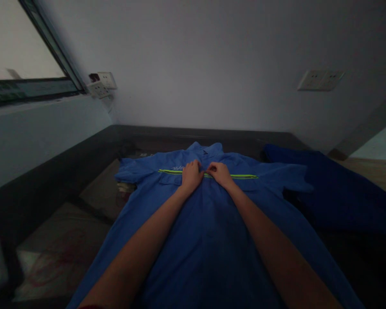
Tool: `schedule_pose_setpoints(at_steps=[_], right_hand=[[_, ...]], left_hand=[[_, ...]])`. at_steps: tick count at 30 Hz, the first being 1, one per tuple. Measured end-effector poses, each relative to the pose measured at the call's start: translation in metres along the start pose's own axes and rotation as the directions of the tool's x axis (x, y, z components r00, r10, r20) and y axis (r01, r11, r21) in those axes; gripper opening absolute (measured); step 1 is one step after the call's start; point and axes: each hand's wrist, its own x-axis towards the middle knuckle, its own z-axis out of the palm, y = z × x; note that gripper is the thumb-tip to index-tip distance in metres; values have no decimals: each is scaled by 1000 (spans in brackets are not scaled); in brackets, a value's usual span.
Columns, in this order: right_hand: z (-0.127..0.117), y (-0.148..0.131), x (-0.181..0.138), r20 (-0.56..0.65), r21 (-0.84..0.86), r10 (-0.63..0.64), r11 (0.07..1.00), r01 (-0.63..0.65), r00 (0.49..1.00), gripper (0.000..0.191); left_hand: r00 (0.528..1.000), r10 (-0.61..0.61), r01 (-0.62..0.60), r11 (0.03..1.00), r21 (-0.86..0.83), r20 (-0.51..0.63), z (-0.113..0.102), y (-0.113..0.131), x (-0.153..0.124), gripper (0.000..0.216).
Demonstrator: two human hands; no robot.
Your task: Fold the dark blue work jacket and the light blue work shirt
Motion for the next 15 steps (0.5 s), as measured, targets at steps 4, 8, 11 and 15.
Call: schedule_pose_setpoints(at_steps=[4,8,11,15], right_hand=[[-2,-2,-1,73,-120,-41,992,50,996,4],[0,-4,0,88,-151,22,989,-9,996,11],[3,-3,2,78,-120,49,992,-40,996,12],[7,1,4,42,-68,66,996,-63,997,11]], left_hand=[[995,-18,10,997,75,103,-4,1,2,16],[996,-17,7,995,103,93,-3,4,-1,20],[996,-18,8,994,110,89,-3,5,-3,21],[991,-18,5,996,94,133,-7,4,0,21]])
